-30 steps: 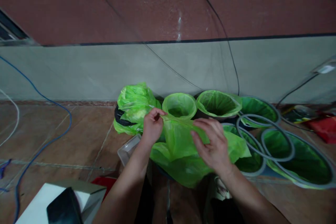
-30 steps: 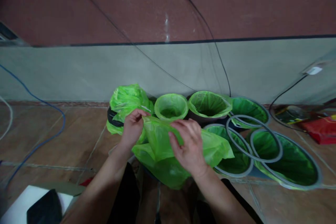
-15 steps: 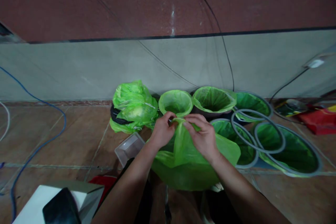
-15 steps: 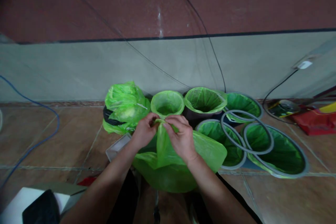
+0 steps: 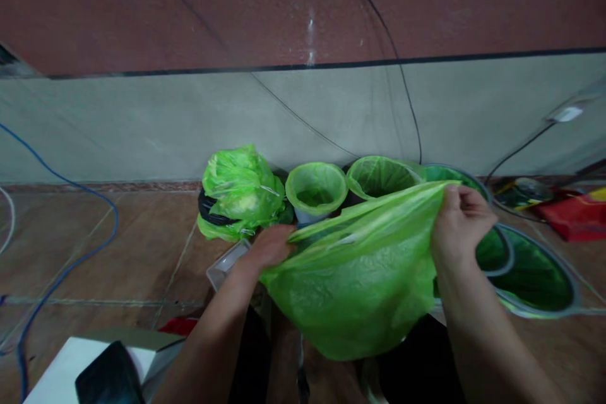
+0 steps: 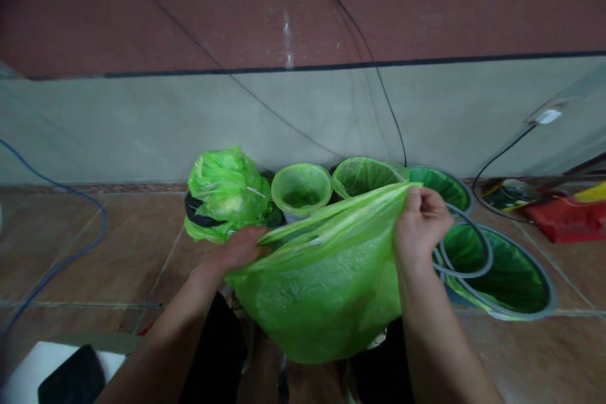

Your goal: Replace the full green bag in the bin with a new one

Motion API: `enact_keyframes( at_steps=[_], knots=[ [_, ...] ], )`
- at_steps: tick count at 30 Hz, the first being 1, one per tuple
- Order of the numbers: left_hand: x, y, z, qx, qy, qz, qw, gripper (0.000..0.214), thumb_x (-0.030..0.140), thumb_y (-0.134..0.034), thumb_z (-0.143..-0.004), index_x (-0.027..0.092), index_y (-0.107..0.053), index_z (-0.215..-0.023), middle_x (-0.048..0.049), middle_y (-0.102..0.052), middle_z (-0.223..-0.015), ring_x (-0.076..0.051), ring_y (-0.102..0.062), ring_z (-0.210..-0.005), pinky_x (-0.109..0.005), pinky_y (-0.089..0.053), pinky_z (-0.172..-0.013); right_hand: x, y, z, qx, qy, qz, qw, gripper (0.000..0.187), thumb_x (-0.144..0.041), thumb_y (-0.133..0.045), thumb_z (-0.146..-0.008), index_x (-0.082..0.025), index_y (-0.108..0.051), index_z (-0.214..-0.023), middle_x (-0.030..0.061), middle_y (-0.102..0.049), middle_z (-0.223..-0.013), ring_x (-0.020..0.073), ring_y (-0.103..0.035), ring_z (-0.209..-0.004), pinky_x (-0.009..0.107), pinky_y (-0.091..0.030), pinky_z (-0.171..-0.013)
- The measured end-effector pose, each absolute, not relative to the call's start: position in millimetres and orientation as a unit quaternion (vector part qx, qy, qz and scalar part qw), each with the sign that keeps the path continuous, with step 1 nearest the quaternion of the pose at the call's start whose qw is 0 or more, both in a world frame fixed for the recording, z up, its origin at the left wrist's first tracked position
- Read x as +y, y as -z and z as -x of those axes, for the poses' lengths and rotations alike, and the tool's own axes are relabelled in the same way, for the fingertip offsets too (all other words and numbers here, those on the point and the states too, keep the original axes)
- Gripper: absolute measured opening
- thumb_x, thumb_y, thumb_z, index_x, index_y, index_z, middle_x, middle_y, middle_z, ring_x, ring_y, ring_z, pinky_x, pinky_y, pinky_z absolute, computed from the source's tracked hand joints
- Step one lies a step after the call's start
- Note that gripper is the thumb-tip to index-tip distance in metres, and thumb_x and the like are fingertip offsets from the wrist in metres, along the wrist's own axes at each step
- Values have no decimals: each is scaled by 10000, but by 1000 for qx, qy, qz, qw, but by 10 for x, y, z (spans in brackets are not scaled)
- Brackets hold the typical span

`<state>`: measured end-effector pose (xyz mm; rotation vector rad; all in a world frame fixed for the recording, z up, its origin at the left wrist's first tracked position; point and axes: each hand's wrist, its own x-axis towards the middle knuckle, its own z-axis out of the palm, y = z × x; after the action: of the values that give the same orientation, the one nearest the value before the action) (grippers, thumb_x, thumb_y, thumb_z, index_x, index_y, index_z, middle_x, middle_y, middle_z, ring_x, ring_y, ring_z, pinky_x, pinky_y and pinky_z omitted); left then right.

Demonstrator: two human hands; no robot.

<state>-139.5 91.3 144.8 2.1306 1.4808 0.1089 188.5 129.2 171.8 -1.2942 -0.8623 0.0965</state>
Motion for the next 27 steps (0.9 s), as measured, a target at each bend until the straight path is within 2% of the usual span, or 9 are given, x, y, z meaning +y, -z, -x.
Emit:
enact_keyframes(
  at_steps=[3, 6, 11, 16, 19, 22, 25, 27],
  knots=[
    [940, -1417, 1578, 575, -37, -757, 308, 174, 161, -558, -702, 193, -716, -768, -49, -710, -774, -196, -647, -735, -259, -443, -643, 1290, -1709, -2144, -347, -14, 591, 728, 131, -255, -612, -750, -149, -626, -673, -2, -571, -634, 120, -490, -583, 286, -398, -616],
    [962, -1440, 1740, 572, -131, -710, 389, 188, 146, -581, -648, 214, -737, -728, -33, -706, -714, -177, -634, -674, -238, -441, -601, 1280, -1672, -2336, -301, -33, 621, 723, 67, -187, -658, -715, -143, -660, -663, 8, -585, -614, 123, -483, -553, 313, -394, -619],
    [948, -1610, 1916, 558, -236, -541, 584, 282, 233, -670, -641, 200, -769, -903, -51, -729, -778, -137, -597, -555, -215, -442, -491, 1273, -1593, -2479, -291, -78, 652, 695, 105, -134, -683, -702, -156, -665, -601, 24, -600, -579, 133, -483, -523, 339, -387, -600],
    [938, -1700, 1989, 547, -290, -461, 636, 394, 252, -765, -583, 177, -755, -970, -72, -735, -869, -103, -574, -542, -183, -397, -450, 1237, -1596, -2430, -299, -124, 632, 704, 158, -86, -658, -717, -165, -643, -582, 6, -575, -575, 118, -476, -539, 299, -370, -571],
    [958, -1732, 2027, 564, -276, -468, 622, 400, 271, -807, -571, 162, -746, -951, -77, -731, -875, -150, -634, -647, -221, -464, -536, 1214, -1632, -2329, -334, -101, 608, 713, 130, -132, -644, -758, -161, -642, -631, 0, -568, -605, 115, -474, -556, 295, -379, -595],
    [1003, -1773, 2017, 582, -322, -486, 566, 385, 327, -825, -588, 167, -742, -928, -87, -734, -915, -205, -667, -801, -295, -521, -714, 1193, -1678, -2159, -389, -84, 576, 714, 128, -223, -632, -806, -162, -644, -694, 7, -575, -652, 124, -492, -599, 293, -395, -633],
    [1054, -1796, 1851, 598, -378, -532, 465, 394, 401, -803, -636, 205, -736, -972, -86, -731, -1042, -260, -644, -1016, -373, -484, -927, 1153, -1737, -1929, -431, -93, 550, 709, 171, -318, -626, -837, -174, -646, -746, 3, -576, -677, 137, -505, -625, 292, -412, -644],
    [1072, -1789, 1640, 579, -400, -586, 402, 505, 413, -793, -661, 230, -689, -1120, -80, -676, -1224, -272, -573, -1189, -406, -399, -1059, 1095, -1789, -1767, -465, -105, 540, 694, 204, -370, -619, -853, -181, -654, -787, -2, -590, -696, 146, -524, -642, 296, -430, -648]
  ],
)
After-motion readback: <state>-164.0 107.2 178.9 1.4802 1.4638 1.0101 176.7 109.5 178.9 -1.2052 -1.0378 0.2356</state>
